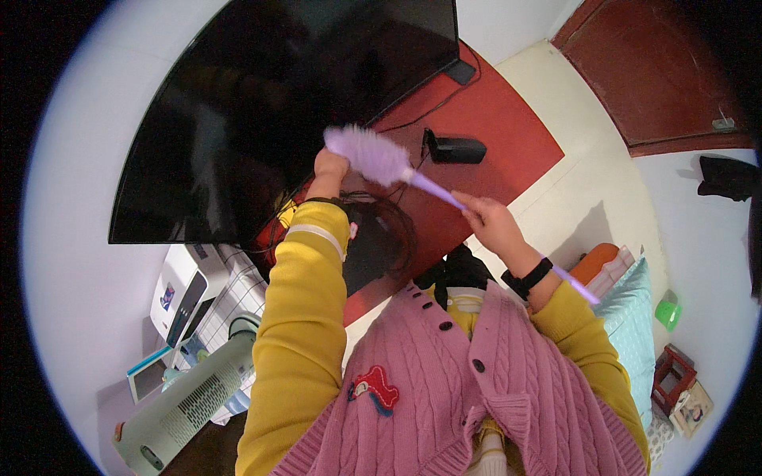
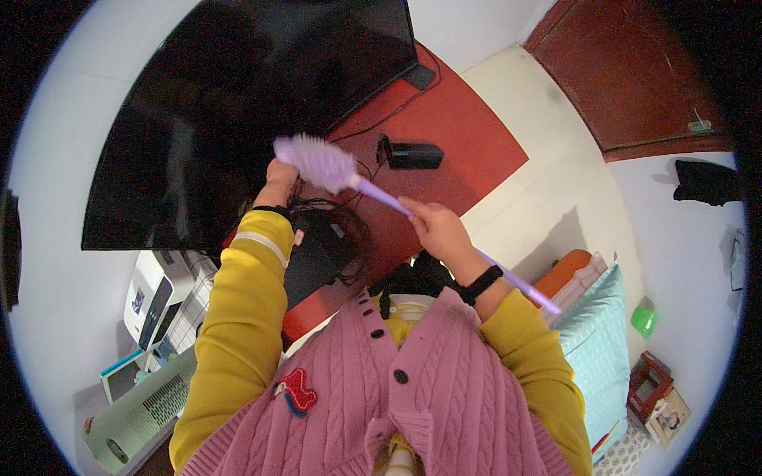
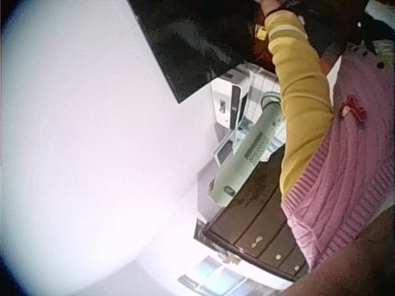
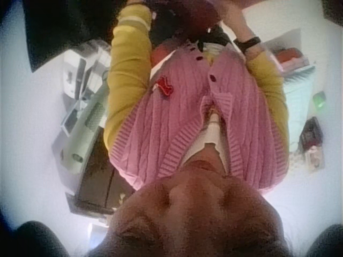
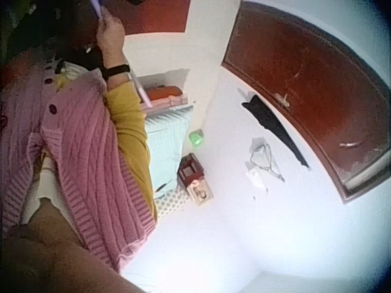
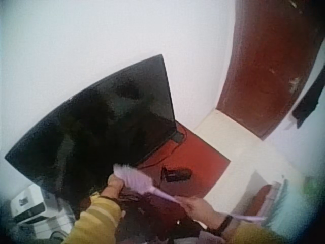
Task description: The person uses a purple duster to wipe dust from a white wall, then from a flat-screen TV, a black speaker, and a green air purifier. The person moves the speaker and duster between items while cleaning each surface in a living room.
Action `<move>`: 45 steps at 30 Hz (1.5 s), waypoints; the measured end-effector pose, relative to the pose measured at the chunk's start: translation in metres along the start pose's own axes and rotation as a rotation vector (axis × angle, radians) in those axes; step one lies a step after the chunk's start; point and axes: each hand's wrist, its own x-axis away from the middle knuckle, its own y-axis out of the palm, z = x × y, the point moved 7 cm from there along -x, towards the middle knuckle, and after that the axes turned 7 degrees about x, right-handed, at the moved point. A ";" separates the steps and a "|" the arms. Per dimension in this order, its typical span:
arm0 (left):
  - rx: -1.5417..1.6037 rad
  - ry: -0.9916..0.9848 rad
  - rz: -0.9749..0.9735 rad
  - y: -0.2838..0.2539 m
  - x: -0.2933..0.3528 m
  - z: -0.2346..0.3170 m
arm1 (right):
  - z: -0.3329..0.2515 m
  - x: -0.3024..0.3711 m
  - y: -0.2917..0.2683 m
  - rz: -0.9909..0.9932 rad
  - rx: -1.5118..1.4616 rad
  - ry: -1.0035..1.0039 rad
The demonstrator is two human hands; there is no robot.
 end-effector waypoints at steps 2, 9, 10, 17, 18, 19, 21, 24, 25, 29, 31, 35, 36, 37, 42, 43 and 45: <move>0.208 -0.158 -0.051 0.002 0.003 -0.009 | 0.014 0.006 0.001 -0.040 0.171 0.179; -0.298 0.517 -0.135 -0.012 0.030 0.052 | 0.015 0.017 -0.003 0.016 -0.015 0.096; -0.436 0.559 -0.215 -0.007 0.033 0.056 | 0.017 0.018 0.000 -0.052 0.078 0.138; -0.352 0.556 -0.236 -0.017 0.038 0.068 | 0.008 0.023 -0.002 -0.042 0.134 0.249; -0.386 0.473 -0.256 -0.013 0.034 0.064 | 0.002 0.022 -0.003 -0.011 0.064 0.196; -0.416 0.395 -0.270 -0.010 0.029 0.060 | 0.000 0.023 -0.001 -0.019 0.077 0.188; -0.469 0.421 -0.273 -0.005 0.025 0.060 | -0.005 0.023 0.003 -0.035 0.099 0.155; -0.349 0.550 -0.159 -0.009 0.028 0.062 | 0.007 0.031 0.008 -0.119 0.372 0.333; -0.336 0.521 -0.162 -0.009 0.026 0.060 | 0.005 0.032 0.007 -0.088 0.318 0.296; -0.307 0.437 -0.144 -0.010 0.028 0.054 | 0.001 0.036 0.003 -0.026 0.129 0.186; -0.311 0.431 -0.132 -0.012 0.029 0.055 | 0.005 0.038 0.005 -0.095 0.204 0.180; -0.304 0.344 -0.150 -0.013 0.028 0.052 | 0.016 0.038 0.005 -0.169 0.270 0.196; -0.295 0.302 -0.167 -0.013 0.028 0.049 | 0.017 0.037 0.003 -0.125 0.173 0.173; -0.286 0.273 -0.168 -0.013 0.029 0.047 | 0.018 0.034 0.004 -0.135 0.187 0.145; -0.219 0.261 -0.095 -0.023 0.039 0.050 | 0.047 0.016 0.003 -0.290 0.489 0.235; -0.205 0.240 -0.092 -0.024 0.040 0.051 | 0.045 0.013 -0.007 -0.225 0.371 0.161; -0.172 0.359 0.085 -0.036 0.046 0.069 | 0.045 0.011 -0.020 -0.212 0.202 0.062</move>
